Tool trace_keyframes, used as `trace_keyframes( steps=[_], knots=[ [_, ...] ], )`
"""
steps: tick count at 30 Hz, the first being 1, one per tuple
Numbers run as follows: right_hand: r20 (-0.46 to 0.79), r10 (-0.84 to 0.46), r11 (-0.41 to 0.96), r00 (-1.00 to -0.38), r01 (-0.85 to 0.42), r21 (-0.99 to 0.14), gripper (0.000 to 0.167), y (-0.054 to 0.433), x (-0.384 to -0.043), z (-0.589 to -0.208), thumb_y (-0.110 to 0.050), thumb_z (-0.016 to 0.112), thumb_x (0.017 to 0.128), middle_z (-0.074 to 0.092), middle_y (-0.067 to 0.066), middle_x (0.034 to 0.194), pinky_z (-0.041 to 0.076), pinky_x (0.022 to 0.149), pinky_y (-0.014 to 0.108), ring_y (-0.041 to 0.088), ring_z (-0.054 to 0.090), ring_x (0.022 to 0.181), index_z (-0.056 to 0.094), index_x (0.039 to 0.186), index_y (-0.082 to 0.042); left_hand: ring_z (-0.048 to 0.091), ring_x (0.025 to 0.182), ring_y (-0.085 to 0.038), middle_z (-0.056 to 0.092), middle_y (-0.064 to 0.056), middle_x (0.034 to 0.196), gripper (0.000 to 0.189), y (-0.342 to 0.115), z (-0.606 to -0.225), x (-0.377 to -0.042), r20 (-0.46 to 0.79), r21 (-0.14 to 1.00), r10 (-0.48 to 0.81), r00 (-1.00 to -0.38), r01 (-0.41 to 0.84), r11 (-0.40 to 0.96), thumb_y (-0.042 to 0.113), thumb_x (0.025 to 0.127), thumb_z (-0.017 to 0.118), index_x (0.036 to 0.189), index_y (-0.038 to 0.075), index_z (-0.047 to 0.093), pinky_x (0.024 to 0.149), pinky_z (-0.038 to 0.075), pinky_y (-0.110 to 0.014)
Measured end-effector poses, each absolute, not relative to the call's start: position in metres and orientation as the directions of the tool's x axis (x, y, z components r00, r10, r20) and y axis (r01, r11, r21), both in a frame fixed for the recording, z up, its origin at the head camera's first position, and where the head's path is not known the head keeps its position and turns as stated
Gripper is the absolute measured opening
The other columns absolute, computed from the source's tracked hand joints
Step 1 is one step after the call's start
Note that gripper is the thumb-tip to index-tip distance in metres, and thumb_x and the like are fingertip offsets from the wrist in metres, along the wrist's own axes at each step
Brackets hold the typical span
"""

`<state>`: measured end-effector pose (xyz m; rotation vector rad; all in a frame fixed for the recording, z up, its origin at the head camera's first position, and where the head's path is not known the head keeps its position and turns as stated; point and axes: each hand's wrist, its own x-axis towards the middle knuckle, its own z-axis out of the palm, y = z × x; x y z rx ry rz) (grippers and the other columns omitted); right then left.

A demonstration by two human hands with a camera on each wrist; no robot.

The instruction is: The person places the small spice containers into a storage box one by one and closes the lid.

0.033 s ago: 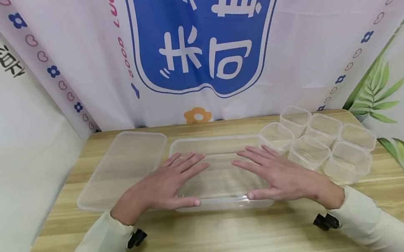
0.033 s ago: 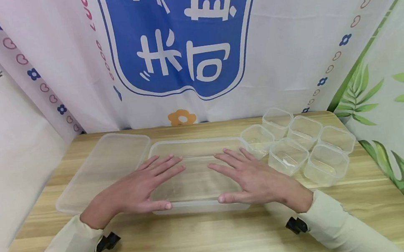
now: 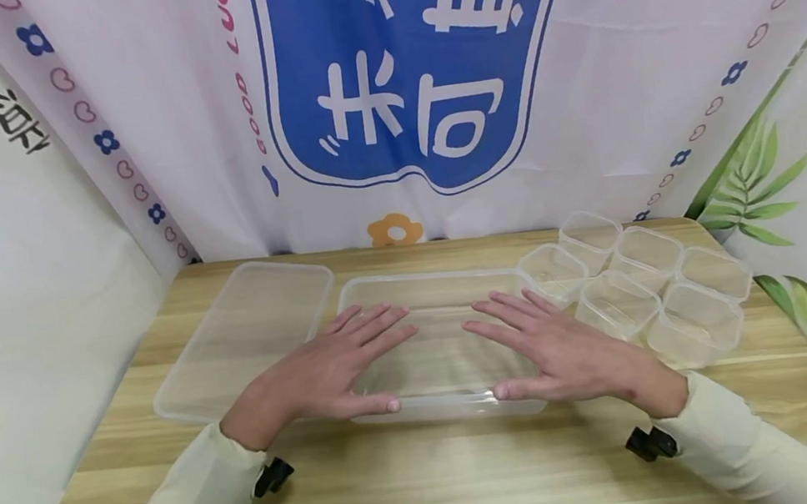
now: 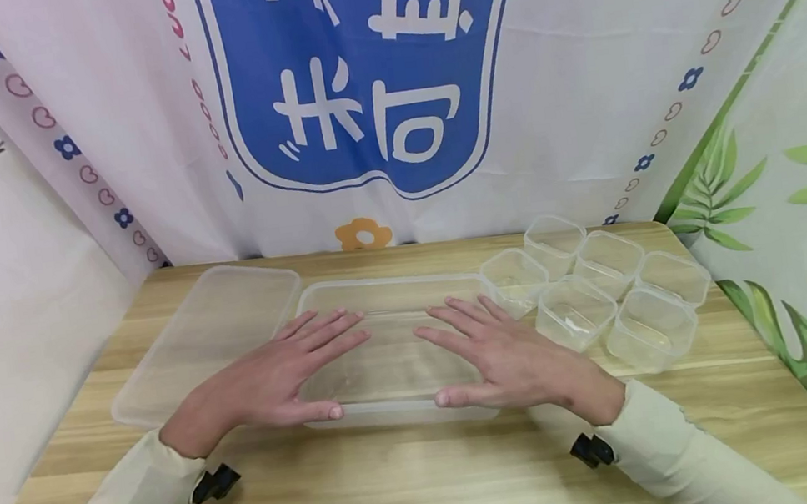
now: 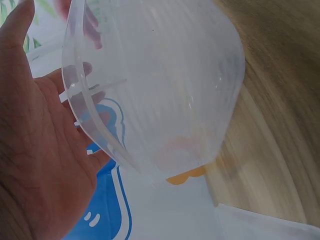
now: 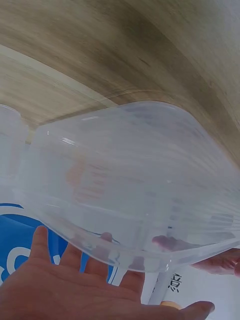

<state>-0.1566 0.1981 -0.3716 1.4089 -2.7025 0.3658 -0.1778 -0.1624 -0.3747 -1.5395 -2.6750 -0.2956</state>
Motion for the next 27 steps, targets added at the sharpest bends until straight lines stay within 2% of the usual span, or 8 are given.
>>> trace_keyframes(
  steps=[4, 12, 17, 20, 27],
  knots=[
    [0.168, -0.792, 0.561, -0.587, -0.808, -0.180, 0.081, 0.198, -0.157, -0.372, -0.065, 0.054, 0.099, 0.027, 0.012, 0.166, 0.011, 0.116, 0.064, 0.039, 0.022, 0.151, 0.030, 0.164, -0.023, 0.020, 0.153, -0.035, 0.020, -0.009, 0.169, 0.092, -0.164, -0.375, -0.176, 0.128, 0.158, 0.845, -0.519, 0.852, 0.499, 0.074, 0.095, 0.050, 0.166, 0.022, 0.023, 0.119, 0.015, -0.057],
    [0.190, -0.775, 0.580, -0.603, -0.798, -0.165, 0.088, 0.200, -0.155, -0.372, -0.066, 0.061, 0.095, 0.024, 0.011, 0.167, 0.015, 0.115, 0.066, 0.041, 0.022, 0.151, 0.028, 0.165, -0.024, 0.014, 0.154, -0.030, 0.013, -0.005, 0.171, 0.098, -0.167, -0.376, -0.171, 0.140, 0.188, 0.825, -0.548, 0.832, 0.522, 0.066, 0.091, 0.065, 0.167, 0.023, 0.019, 0.120, 0.012, -0.055],
    [0.212, -0.756, 0.595, -0.619, -0.785, -0.172, 0.089, 0.206, -0.153, -0.372, -0.065, 0.064, 0.094, 0.024, 0.010, 0.167, 0.016, 0.115, 0.065, 0.041, 0.022, 0.150, 0.030, 0.164, -0.022, 0.017, 0.154, -0.032, 0.014, -0.010, 0.170, 0.107, -0.169, -0.379, -0.169, 0.193, 0.186, 0.807, -0.559, 0.828, 0.529, 0.065, 0.088, 0.071, 0.166, 0.014, 0.020, 0.119, 0.015, -0.056],
    [0.239, -0.741, 0.602, -0.628, -0.778, -0.178, 0.089, 0.212, -0.151, -0.372, -0.065, 0.065, 0.093, 0.028, 0.010, 0.166, 0.018, 0.114, 0.066, 0.041, 0.024, 0.150, 0.033, 0.163, -0.020, 0.014, 0.154, -0.032, 0.012, -0.012, 0.170, 0.111, -0.173, -0.381, -0.167, 0.215, 0.199, 0.785, -0.582, 0.813, 0.548, 0.066, 0.087, 0.072, 0.165, 0.008, 0.018, 0.120, 0.014, -0.054],
    [0.314, -0.699, 0.613, -0.643, -0.764, -0.202, 0.086, 0.230, -0.148, -0.374, -0.060, 0.069, 0.093, 0.035, 0.012, 0.162, 0.024, 0.113, 0.064, 0.043, 0.028, 0.147, 0.037, 0.160, -0.015, 0.006, 0.155, -0.030, 0.003, -0.010, 0.171, 0.117, -0.182, -0.387, -0.165, 0.211, 0.260, 0.709, -0.673, 0.738, 0.623, 0.072, 0.085, 0.069, 0.167, 0.013, 0.010, 0.120, 0.012, -0.051]
  ],
)
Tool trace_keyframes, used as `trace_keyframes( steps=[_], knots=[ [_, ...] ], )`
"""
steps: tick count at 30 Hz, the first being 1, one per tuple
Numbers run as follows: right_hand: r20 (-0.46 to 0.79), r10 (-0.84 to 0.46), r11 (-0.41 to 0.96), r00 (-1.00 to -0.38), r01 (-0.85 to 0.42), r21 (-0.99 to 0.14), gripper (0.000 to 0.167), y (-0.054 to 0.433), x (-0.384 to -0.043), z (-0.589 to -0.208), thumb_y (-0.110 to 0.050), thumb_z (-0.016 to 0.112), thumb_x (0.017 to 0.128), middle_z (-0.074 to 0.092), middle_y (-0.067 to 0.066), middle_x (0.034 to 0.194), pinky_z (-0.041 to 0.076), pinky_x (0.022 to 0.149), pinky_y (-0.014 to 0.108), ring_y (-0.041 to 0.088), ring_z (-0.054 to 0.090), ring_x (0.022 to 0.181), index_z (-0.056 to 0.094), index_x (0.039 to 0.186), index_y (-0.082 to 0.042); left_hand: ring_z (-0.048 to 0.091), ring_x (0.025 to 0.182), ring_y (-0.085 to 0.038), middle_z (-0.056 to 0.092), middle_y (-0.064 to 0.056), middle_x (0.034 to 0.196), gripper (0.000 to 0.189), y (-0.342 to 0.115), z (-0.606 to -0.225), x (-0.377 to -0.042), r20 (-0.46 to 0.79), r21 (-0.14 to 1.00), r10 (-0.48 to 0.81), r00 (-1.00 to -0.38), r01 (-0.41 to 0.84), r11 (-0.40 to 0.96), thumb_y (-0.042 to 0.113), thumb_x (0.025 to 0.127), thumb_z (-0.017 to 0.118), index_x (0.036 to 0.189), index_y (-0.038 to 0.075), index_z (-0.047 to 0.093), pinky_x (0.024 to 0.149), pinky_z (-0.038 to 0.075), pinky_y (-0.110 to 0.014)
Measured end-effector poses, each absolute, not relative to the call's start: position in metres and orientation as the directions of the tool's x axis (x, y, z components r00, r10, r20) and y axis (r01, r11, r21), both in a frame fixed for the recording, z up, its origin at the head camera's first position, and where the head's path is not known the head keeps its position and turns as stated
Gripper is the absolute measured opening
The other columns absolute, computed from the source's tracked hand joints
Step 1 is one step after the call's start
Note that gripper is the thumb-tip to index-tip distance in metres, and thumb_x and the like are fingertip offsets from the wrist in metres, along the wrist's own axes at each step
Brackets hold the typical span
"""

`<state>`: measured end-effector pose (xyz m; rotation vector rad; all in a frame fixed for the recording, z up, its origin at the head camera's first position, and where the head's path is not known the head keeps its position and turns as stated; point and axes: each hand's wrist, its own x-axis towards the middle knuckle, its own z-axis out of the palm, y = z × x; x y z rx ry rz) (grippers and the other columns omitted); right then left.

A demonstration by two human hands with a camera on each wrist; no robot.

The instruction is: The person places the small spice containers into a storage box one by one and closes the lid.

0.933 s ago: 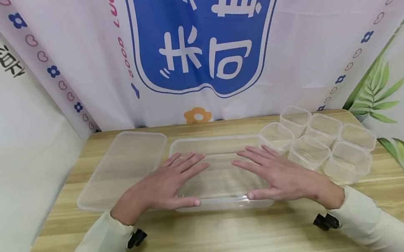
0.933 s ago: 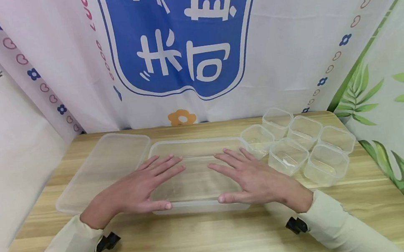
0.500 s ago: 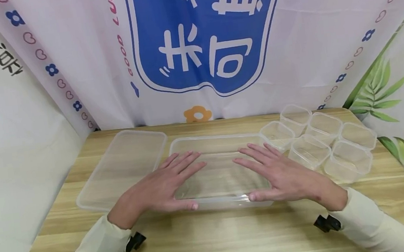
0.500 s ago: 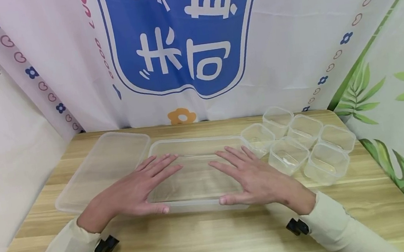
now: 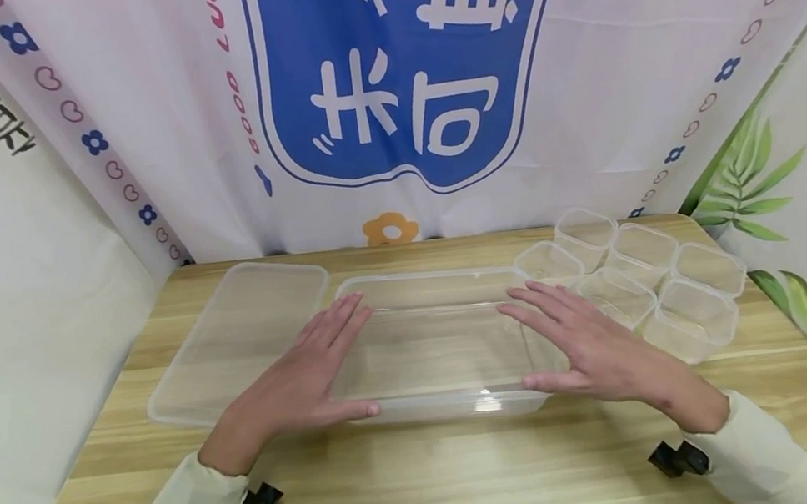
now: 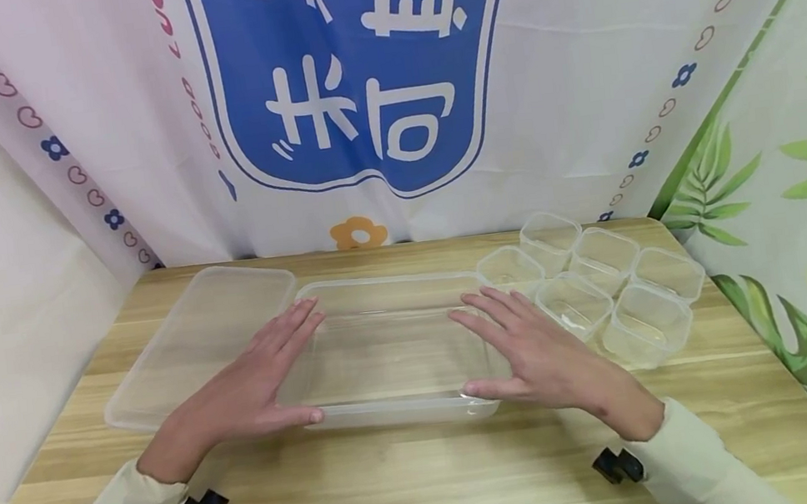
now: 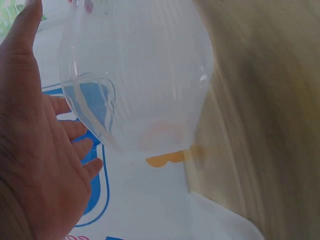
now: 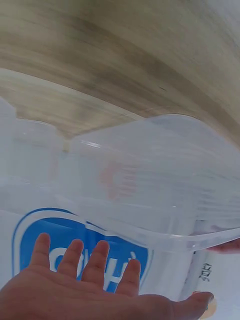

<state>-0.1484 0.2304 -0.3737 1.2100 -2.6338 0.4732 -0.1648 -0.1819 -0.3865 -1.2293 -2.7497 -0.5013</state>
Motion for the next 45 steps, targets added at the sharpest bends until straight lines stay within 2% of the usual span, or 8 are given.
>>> trace_keyframes(
  steps=[9, 13, 19, 23, 29, 33, 40, 45],
  knots=[
    [0.348, -0.627, 0.670, -0.697, -0.710, -0.216, 0.087, 0.257, -0.143, -0.375, -0.048, 0.077, 0.090, 0.037, 0.013, 0.160, 0.030, 0.107, 0.067, 0.044, 0.031, 0.145, 0.037, 0.161, -0.016, 0.002, 0.155, -0.029, -0.003, -0.011, 0.171, 0.122, -0.191, -0.395, -0.161, 0.162, 0.336, 0.645, -0.747, 0.656, 0.675, 0.076, 0.084, 0.067, 0.167, 0.015, 0.002, 0.120, 0.014, -0.054],
    [0.353, -0.587, 0.699, -0.728, -0.676, -0.233, 0.087, 0.268, -0.141, -0.377, -0.041, 0.081, 0.088, 0.038, 0.013, 0.159, 0.031, 0.105, 0.069, 0.042, 0.031, 0.145, 0.039, 0.160, -0.014, -0.003, 0.155, -0.029, -0.006, -0.013, 0.171, 0.124, -0.193, -0.398, -0.160, 0.128, 0.359, 0.614, -0.779, 0.613, 0.703, 0.077, 0.083, 0.066, 0.167, 0.016, -0.001, 0.119, 0.014, -0.054],
    [0.398, -0.513, 0.741, -0.761, -0.627, -0.243, 0.084, 0.286, -0.139, -0.381, -0.034, 0.082, 0.088, 0.043, 0.018, 0.154, 0.035, 0.103, 0.066, 0.042, 0.039, 0.139, 0.042, 0.157, -0.008, -0.004, 0.155, -0.028, -0.009, -0.013, 0.171, 0.125, -0.194, -0.403, -0.158, 0.108, 0.402, 0.577, -0.810, 0.566, 0.720, 0.076, 0.083, 0.068, 0.167, 0.017, -0.004, 0.117, 0.018, -0.060],
    [0.398, -0.430, 0.795, -0.811, -0.549, -0.260, 0.083, 0.297, -0.138, -0.383, -0.033, 0.080, 0.090, 0.044, 0.022, 0.152, 0.034, 0.104, 0.066, 0.045, 0.040, 0.137, 0.040, 0.157, -0.004, -0.002, 0.155, -0.027, -0.009, -0.012, 0.171, 0.126, -0.194, -0.404, -0.157, 0.095, 0.419, 0.560, -0.823, 0.543, 0.728, 0.078, 0.082, 0.067, 0.166, 0.019, -0.006, 0.115, 0.021, -0.062],
    [0.355, -0.309, 0.858, -0.882, -0.420, -0.297, 0.085, 0.310, -0.141, -0.386, -0.040, 0.074, 0.096, 0.043, 0.033, 0.148, 0.028, 0.109, 0.065, 0.054, 0.039, 0.133, 0.032, 0.158, 0.001, 0.004, 0.155, -0.030, -0.008, -0.013, 0.171, 0.129, -0.193, -0.403, -0.156, 0.077, 0.424, 0.547, -0.834, 0.524, 0.739, 0.080, 0.082, 0.065, 0.166, 0.010, -0.004, 0.116, 0.023, -0.058],
    [0.350, -0.273, 0.878, -0.896, -0.381, -0.290, 0.086, 0.315, -0.145, -0.389, -0.042, 0.074, 0.096, 0.044, 0.037, 0.146, 0.029, 0.107, 0.067, 0.057, 0.040, 0.130, 0.034, 0.156, 0.004, 0.008, 0.154, -0.032, -0.007, -0.013, 0.170, 0.129, -0.192, -0.402, -0.156, 0.056, 0.445, 0.536, -0.842, 0.502, 0.742, 0.074, 0.083, 0.070, 0.166, 0.010, -0.005, 0.116, 0.023, -0.055],
    [0.327, -0.215, 0.913, -0.920, -0.308, -0.266, 0.091, 0.322, -0.148, -0.394, -0.048, 0.075, 0.093, 0.045, 0.044, 0.138, 0.033, 0.099, 0.070, 0.061, 0.041, 0.124, 0.036, 0.152, 0.010, 0.019, 0.150, -0.040, -0.003, -0.015, 0.170, 0.129, -0.191, -0.404, -0.157, 0.045, 0.478, 0.528, -0.848, 0.483, 0.734, 0.070, 0.084, 0.073, 0.165, 0.008, -0.004, 0.114, 0.028, -0.058],
    [0.337, -0.204, 0.927, -0.919, -0.292, -0.235, 0.092, 0.323, -0.151, -0.397, -0.049, 0.076, 0.091, 0.048, 0.045, 0.130, 0.036, 0.094, 0.070, 0.061, 0.045, 0.117, 0.040, 0.148, 0.013, 0.027, 0.148, -0.040, -0.001, -0.012, 0.171, 0.129, -0.194, -0.404, -0.157, 0.041, 0.485, 0.518, -0.854, 0.471, 0.737, 0.067, 0.081, 0.079, 0.167, 0.013, 0.000, 0.111, 0.033, -0.057]
  ],
)
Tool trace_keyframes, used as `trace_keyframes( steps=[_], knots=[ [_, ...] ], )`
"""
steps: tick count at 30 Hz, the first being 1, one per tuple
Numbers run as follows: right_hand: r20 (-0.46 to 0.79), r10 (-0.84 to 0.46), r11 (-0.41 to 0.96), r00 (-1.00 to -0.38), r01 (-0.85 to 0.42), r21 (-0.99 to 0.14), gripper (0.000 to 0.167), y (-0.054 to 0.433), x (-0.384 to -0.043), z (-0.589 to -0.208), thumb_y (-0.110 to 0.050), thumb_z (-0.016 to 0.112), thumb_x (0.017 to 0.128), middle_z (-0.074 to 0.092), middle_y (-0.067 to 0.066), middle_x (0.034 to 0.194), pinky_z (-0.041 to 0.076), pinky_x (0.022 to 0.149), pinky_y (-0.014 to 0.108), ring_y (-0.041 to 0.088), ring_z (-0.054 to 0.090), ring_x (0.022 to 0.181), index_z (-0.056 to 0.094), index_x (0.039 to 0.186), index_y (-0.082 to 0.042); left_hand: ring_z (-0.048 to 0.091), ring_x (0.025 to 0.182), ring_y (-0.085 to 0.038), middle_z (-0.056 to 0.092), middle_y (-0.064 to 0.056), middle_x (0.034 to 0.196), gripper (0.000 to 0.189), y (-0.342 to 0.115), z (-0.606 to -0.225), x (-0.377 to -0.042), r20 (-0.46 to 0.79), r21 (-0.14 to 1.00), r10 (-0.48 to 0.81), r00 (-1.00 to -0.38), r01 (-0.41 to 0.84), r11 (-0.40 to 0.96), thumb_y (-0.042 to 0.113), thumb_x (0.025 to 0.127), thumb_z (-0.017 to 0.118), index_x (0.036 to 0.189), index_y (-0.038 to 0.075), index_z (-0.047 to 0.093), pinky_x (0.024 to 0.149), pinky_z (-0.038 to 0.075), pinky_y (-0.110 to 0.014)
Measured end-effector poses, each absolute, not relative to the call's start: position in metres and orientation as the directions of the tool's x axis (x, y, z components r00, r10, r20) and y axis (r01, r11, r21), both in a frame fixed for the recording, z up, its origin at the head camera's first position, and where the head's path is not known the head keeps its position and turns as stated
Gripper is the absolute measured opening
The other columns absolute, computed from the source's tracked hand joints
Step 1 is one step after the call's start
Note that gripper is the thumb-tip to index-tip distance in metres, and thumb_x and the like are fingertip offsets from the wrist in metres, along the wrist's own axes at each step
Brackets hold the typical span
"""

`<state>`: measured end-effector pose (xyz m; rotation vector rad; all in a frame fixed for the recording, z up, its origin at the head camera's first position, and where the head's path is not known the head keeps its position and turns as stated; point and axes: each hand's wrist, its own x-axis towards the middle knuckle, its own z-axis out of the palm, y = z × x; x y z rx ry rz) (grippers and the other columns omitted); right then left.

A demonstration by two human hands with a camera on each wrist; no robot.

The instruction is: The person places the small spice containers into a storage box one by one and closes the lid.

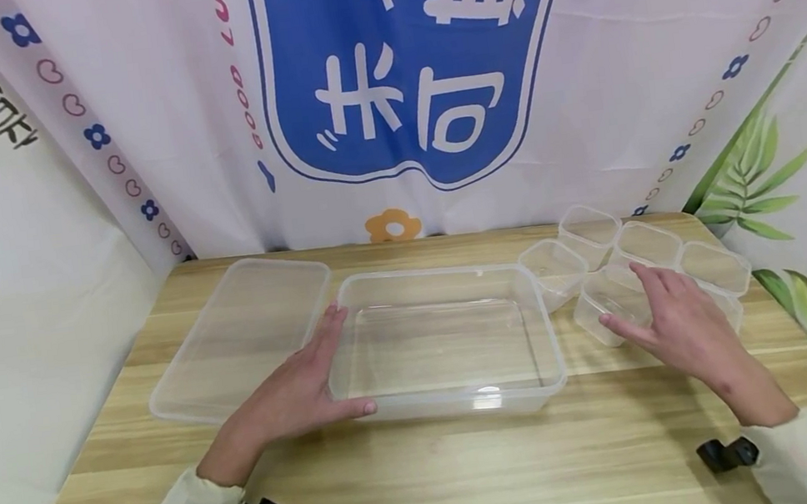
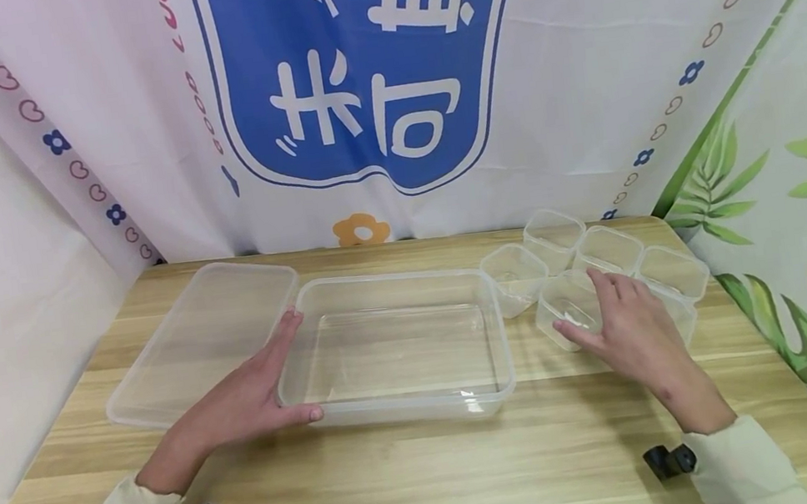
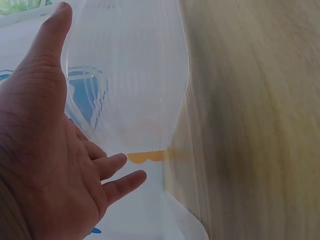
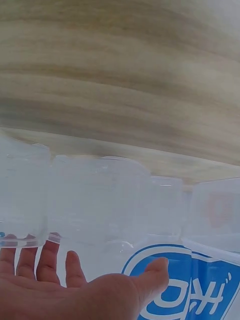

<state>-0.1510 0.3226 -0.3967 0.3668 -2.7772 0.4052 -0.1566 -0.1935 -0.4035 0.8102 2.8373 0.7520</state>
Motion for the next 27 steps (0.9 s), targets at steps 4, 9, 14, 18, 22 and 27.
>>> trace_keyframes(
  steps=[4, 9, 14, 18, 22, 27],
  knots=[
    [0.330, -0.194, 0.934, -0.924, -0.277, -0.225, 0.093, 0.323, -0.153, -0.398, -0.050, 0.077, 0.090, 0.048, 0.046, 0.131, 0.036, 0.094, 0.070, 0.062, 0.045, 0.116, 0.041, 0.147, 0.013, 0.028, 0.148, -0.039, 0.005, -0.010, 0.171, 0.131, -0.196, -0.400, -0.156, 0.056, 0.506, 0.503, -0.863, 0.459, 0.730, 0.066, 0.076, 0.083, 0.167, 0.017, 0.004, 0.110, 0.034, -0.057],
    [0.295, -0.185, 0.943, -0.938, -0.254, -0.216, 0.097, 0.323, -0.155, -0.397, -0.052, 0.076, 0.089, 0.047, 0.048, 0.132, 0.035, 0.097, 0.070, 0.063, 0.045, 0.118, 0.040, 0.147, 0.016, 0.032, 0.146, -0.037, 0.017, -0.014, 0.168, 0.132, -0.200, -0.401, -0.157, 0.074, 0.608, 0.480, -0.874, 0.421, 0.673, 0.058, 0.074, 0.090, 0.167, 0.019, 0.005, 0.110, 0.035, -0.058],
    [0.270, -0.189, 0.949, -0.944, -0.246, -0.197, 0.099, 0.324, -0.156, -0.397, -0.054, 0.077, 0.088, 0.048, 0.048, 0.130, 0.037, 0.096, 0.069, 0.062, 0.046, 0.118, 0.040, 0.145, 0.019, 0.029, 0.147, -0.038, 0.019, -0.020, 0.166, 0.130, -0.202, -0.409, -0.159, 0.062, 0.669, 0.475, -0.878, 0.390, 0.633, 0.057, 0.078, 0.087, 0.166, 0.010, 0.004, 0.112, 0.031, -0.058],
    [0.264, -0.189, 0.953, -0.946, -0.241, -0.182, 0.095, 0.326, -0.157, -0.397, -0.053, 0.077, 0.089, 0.051, 0.046, 0.128, 0.039, 0.095, 0.068, 0.061, 0.049, 0.116, 0.044, 0.142, 0.019, 0.037, 0.142, -0.037, 0.017, -0.020, 0.167, 0.126, -0.203, -0.414, -0.160, 0.043, 0.716, 0.479, -0.877, 0.361, 0.597, 0.055, 0.081, 0.085, 0.166, 0.012, 0.002, 0.107, 0.038, -0.056],
    [0.255, -0.183, 0.951, -0.949, -0.236, -0.199, 0.093, 0.326, -0.156, -0.397, -0.052, 0.076, 0.089, 0.051, 0.044, 0.128, 0.041, 0.093, 0.067, 0.060, 0.051, 0.113, 0.046, 0.141, 0.018, 0.041, 0.138, -0.039, 0.012, -0.020, 0.168, 0.124, -0.204, -0.416, -0.159, 0.016, 0.742, 0.490, -0.872, 0.338, 0.578, 0.054, 0.085, 0.083, 0.166, 0.021, -0.005, 0.104, 0.041, -0.057],
    [0.246, -0.159, 0.941, -0.956, -0.222, -0.254, 0.093, 0.324, -0.154, -0.396, -0.051, 0.077, 0.090, 0.048, 0.043, 0.131, 0.040, 0.092, 0.069, 0.059, 0.049, 0.116, 0.044, 0.144, 0.017, 0.022, 0.148, -0.040, 0.001, -0.018, 0.169, 0.124, -0.204, -0.418, -0.158, 0.004, 0.734, 0.502, -0.865, 0.343, 0.586, 0.057, 0.087, 0.078, 0.165, 0.025, -0.012, 0.113, 0.028, -0.057]
  ],
)
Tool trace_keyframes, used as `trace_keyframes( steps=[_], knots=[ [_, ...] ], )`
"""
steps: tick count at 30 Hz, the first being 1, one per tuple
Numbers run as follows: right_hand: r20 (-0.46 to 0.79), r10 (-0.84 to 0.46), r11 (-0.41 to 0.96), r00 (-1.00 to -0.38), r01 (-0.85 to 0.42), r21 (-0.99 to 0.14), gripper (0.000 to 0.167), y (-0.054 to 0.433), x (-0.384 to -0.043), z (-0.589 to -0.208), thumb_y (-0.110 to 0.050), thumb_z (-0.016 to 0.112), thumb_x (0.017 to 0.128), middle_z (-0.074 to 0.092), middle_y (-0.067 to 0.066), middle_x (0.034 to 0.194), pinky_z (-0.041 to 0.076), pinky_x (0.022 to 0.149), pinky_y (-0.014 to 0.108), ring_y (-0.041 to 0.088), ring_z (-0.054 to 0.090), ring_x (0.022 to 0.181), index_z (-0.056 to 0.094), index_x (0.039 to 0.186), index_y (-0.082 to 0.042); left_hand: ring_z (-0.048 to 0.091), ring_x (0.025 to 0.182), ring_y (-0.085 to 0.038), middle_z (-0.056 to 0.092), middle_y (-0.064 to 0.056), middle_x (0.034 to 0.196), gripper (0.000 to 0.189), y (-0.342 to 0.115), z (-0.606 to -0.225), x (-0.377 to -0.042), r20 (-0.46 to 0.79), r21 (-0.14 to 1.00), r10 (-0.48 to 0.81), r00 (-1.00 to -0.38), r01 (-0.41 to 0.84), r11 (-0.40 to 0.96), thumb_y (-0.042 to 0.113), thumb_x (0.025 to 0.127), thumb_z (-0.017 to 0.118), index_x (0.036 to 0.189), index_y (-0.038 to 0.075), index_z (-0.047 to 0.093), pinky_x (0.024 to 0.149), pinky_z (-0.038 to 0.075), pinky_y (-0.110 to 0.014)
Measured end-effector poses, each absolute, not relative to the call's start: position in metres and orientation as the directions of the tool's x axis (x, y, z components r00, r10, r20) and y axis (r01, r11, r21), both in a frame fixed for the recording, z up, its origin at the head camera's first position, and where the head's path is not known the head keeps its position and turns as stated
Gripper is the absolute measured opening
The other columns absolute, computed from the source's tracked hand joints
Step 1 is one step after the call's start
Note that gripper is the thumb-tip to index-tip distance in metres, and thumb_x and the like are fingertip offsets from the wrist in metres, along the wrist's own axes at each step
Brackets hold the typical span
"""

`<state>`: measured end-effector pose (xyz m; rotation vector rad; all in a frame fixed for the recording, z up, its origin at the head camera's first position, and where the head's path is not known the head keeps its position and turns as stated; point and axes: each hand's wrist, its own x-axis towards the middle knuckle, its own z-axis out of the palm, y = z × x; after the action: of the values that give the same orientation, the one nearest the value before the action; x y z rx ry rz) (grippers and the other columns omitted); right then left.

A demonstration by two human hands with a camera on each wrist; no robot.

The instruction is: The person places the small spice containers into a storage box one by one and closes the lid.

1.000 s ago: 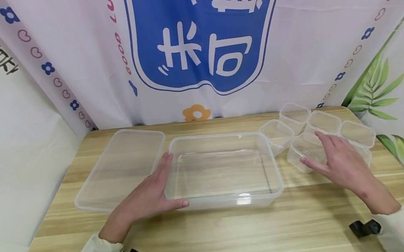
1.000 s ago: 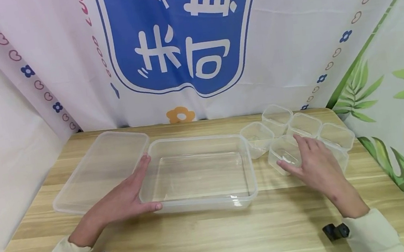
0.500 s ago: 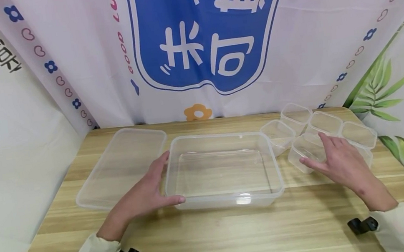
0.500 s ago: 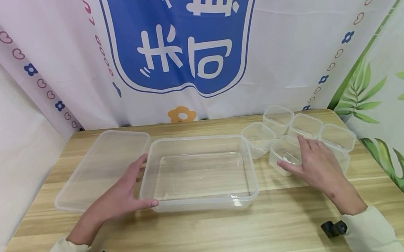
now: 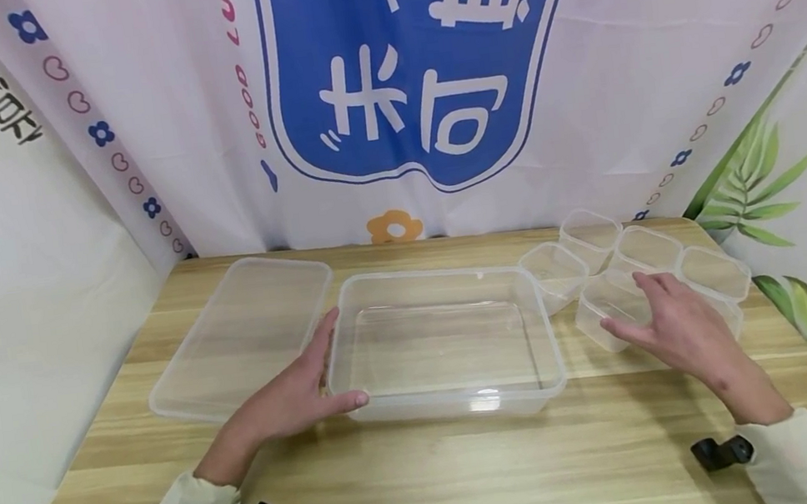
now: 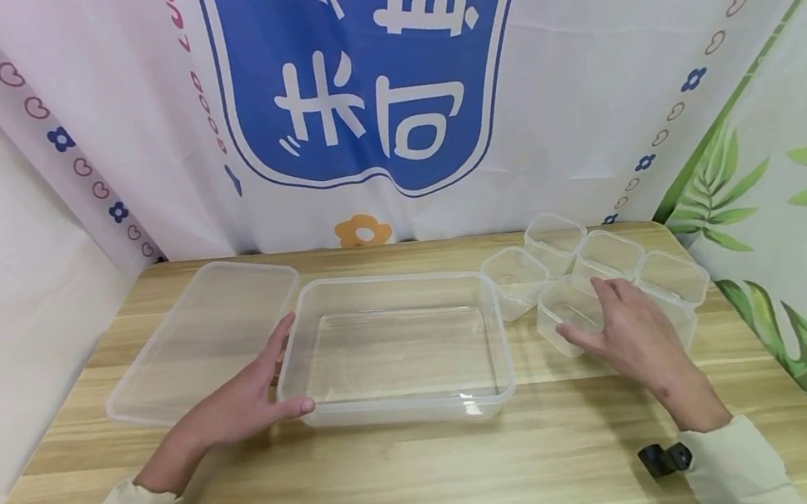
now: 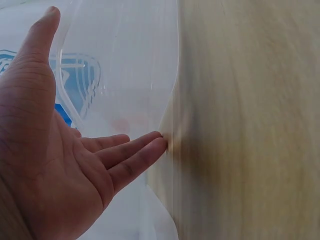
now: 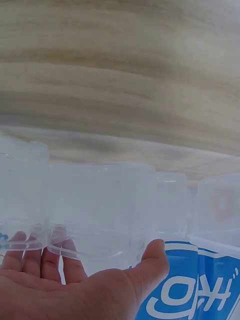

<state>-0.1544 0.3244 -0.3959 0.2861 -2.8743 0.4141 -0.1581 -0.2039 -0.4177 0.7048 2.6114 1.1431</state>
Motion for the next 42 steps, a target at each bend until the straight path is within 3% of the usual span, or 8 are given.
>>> trace_keyframes(
  steps=[6, 16, 28, 34, 42],
  knots=[
    [0.253, -0.149, 0.927, -0.956, -0.225, -0.302, 0.091, 0.322, -0.152, -0.387, -0.048, 0.077, 0.091, 0.043, 0.041, 0.138, 0.039, 0.091, 0.073, 0.059, 0.043, 0.122, 0.042, 0.146, 0.015, 0.012, 0.150, -0.042, -0.005, -0.019, 0.169, 0.120, -0.202, -0.419, -0.156, 0.000, 0.777, 0.508, -0.861, 0.320, 0.542, 0.049, 0.092, 0.077, 0.165, 0.020, -0.014, 0.113, 0.025, -0.062],
    [0.335, -0.205, 0.906, -0.920, -0.307, -0.291, 0.087, 0.320, -0.142, -0.359, -0.042, 0.081, 0.088, 0.047, 0.037, 0.136, 0.042, 0.085, 0.070, 0.056, 0.049, 0.116, 0.044, 0.145, 0.013, 0.002, 0.152, -0.041, -0.008, -0.019, 0.169, 0.116, -0.202, -0.419, -0.153, -0.021, 0.806, 0.507, -0.862, 0.285, 0.519, 0.045, 0.095, 0.075, 0.164, 0.018, -0.014, 0.115, 0.016, -0.064],
    [0.324, -0.243, 0.864, -0.914, -0.356, -0.357, 0.089, 0.300, -0.141, -0.327, -0.040, 0.081, 0.089, 0.043, 0.030, 0.147, 0.039, 0.090, 0.068, 0.051, 0.048, 0.120, 0.039, 0.155, 0.002, 0.003, 0.152, -0.040, -0.008, -0.020, 0.169, 0.116, -0.200, -0.417, -0.150, -0.032, 0.801, 0.499, -0.866, 0.276, 0.531, 0.046, 0.095, 0.074, 0.164, 0.018, -0.015, 0.115, 0.016, -0.063],
    [0.320, -0.278, 0.829, -0.906, -0.395, -0.396, 0.086, 0.280, -0.149, -0.317, -0.036, 0.082, 0.089, 0.041, 0.029, 0.149, 0.043, 0.087, 0.065, 0.044, 0.054, 0.113, 0.040, 0.155, 0.003, 0.002, 0.152, -0.040, -0.010, -0.021, 0.168, 0.117, -0.198, -0.415, -0.149, -0.034, 0.809, 0.490, -0.871, 0.263, 0.525, 0.046, 0.095, 0.074, 0.164, 0.019, -0.017, 0.115, 0.015, -0.063],
    [0.371, -0.385, 0.743, -0.845, -0.522, -0.418, 0.081, 0.245, -0.166, -0.315, -0.033, 0.083, 0.089, 0.048, 0.021, 0.144, 0.048, 0.085, 0.059, 0.037, 0.060, 0.104, 0.044, 0.153, 0.000, 0.000, 0.152, -0.041, -0.011, -0.022, 0.168, 0.117, -0.194, -0.414, -0.145, -0.034, 0.805, 0.494, -0.869, 0.269, 0.529, 0.044, 0.096, 0.074, 0.163, 0.015, -0.018, 0.116, 0.013, -0.061]
  ],
)
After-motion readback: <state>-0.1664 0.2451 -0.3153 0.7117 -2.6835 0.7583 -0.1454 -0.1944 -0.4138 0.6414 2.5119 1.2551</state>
